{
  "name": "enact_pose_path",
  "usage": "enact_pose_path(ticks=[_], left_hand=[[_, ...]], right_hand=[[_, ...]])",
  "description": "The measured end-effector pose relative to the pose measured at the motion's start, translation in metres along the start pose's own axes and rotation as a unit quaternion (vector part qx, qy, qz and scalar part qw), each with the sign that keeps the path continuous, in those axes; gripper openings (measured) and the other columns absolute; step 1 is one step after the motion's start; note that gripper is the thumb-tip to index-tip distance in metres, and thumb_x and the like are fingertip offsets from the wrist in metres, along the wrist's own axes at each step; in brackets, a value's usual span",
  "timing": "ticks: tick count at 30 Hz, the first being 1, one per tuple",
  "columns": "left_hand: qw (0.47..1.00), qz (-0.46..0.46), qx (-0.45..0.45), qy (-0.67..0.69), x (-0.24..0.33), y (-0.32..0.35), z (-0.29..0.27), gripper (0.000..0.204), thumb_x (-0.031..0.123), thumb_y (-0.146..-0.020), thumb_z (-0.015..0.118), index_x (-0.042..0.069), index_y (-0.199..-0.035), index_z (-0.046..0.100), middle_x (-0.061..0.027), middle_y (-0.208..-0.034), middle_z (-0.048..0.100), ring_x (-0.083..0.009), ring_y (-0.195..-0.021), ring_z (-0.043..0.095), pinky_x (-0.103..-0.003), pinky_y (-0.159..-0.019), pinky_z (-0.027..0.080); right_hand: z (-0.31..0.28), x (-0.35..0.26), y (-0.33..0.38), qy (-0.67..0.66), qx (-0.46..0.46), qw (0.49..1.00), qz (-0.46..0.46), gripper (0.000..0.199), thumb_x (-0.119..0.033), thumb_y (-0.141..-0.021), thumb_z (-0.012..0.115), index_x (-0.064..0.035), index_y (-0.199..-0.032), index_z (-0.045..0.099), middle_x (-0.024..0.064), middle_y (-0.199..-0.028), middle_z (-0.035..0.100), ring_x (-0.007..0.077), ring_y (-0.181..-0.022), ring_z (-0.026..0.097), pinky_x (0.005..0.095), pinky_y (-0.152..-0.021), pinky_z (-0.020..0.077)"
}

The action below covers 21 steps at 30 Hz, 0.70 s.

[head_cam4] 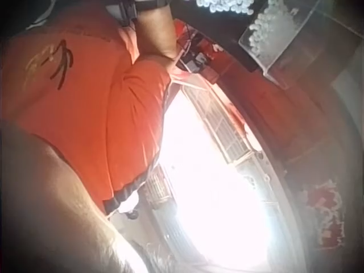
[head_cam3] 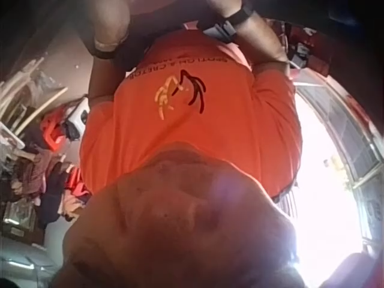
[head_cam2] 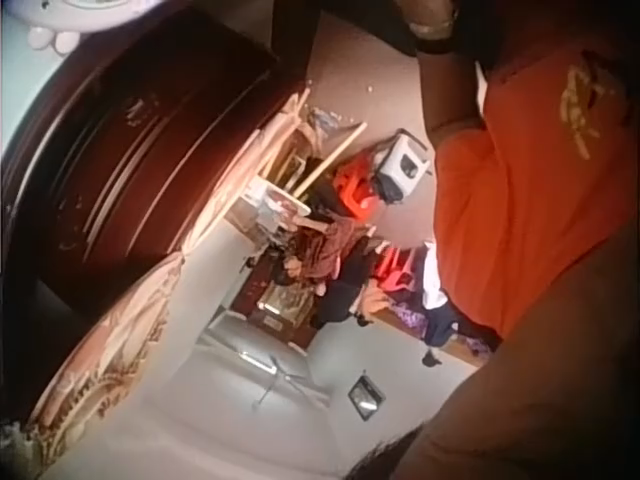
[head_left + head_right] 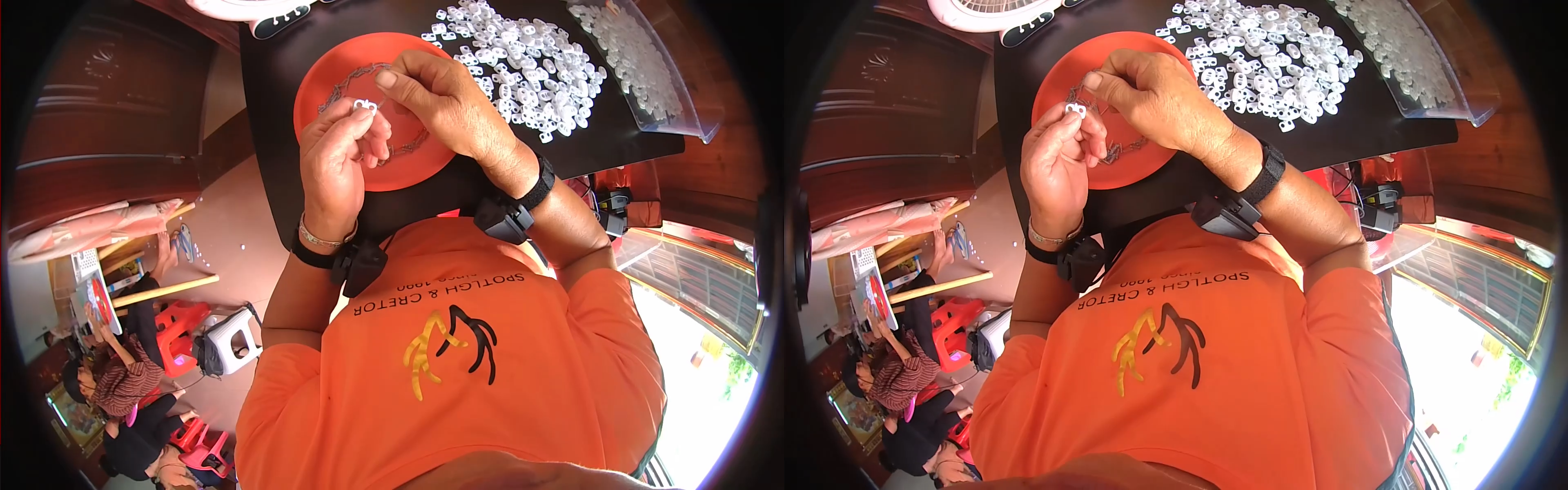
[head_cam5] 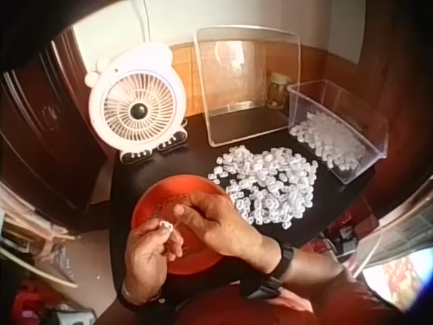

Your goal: Manually assembling small white plastic components onto a thin metal wire loop.

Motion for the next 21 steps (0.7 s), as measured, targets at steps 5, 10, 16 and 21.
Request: enact_pose_path(ticks=[5, 10, 16, 21], left_hand=[[0.997, 0.043, 0.048, -0.052, 0.002, 0.001, 0.004, 0.021, 0.015, -0.088, 0.05, 0.0, -0.078, 0.061, -0.0064, -0.073, 0.06, -0.0109, -0.06, 0.053, -0.022, -0.053, 0.038], [0.998, 0.013, 0.005, -0.065, 0.0, 0.003, 0.002, 0.02, 0.014, -0.088, 0.051, -0.001, -0.08, 0.061, -0.0068, -0.073, 0.06, -0.0116, -0.062, 0.055, -0.022, -0.055, 0.04], [1.0, 0.003, -0.018, 0.022, 0.0, 0.002, -0.003, 0.026, 0.015, -0.089, 0.045, -0.001, -0.073, 0.056, -0.0093, -0.07, 0.058, -0.0131, -0.056, 0.049, -0.024, -0.052, 0.035], [0.998, -0.002, -0.034, 0.047, -0.001, 0.001, -0.007, 0.025, 0.015, -0.088, 0.045, -0.002, -0.074, 0.057, -0.0102, -0.071, 0.059, -0.0135, -0.059, 0.052, -0.024, -0.053, 0.037]], right_hand=[[0.001, 0.0, 0.001, 0.02, 0.002, 1.0, -0.005, 0.028, -0.03, -0.092, 0.059, -0.0029, -0.086, 0.066, 0.0054, -0.065, 0.062, 0.0132, -0.058, 0.057, 0.0296, -0.056, 0.046], [0.008, -0.008, 0.006, 0.036, -0.028, 0.999, -0.018, 0.026, -0.023, -0.095, 0.057, -0.0026, -0.079, 0.06, -0.0036, -0.063, 0.053, 0.0043, -0.059, 0.044, 0.0233, -0.053, 0.0376], [0.015, -0.002, 0.007, -0.18, -0.149, 0.971, 0.046, 0.021, -0.02, -0.095, 0.055, -0.0004, -0.09, 0.061, 0.0016, -0.074, 0.062, 0.0093, -0.067, 0.056, 0.0252, -0.062, 0.0463], [0.008, 0.002, 0.003, -0.169, -0.104, 0.98, 0.017, 0.017, -0.017, -0.095, 0.056, -0.0013, -0.089, 0.058, -0.0006, -0.076, 0.056, 0.0074, -0.069, 0.05, 0.0226, -0.063, 0.043]])
Point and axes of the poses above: each hand's wrist, its own y-axis away from the middle knuckle, its own z-axis out of the palm, x = y × z, the point moved 5 cm from there along -y, towards the middle knuckle
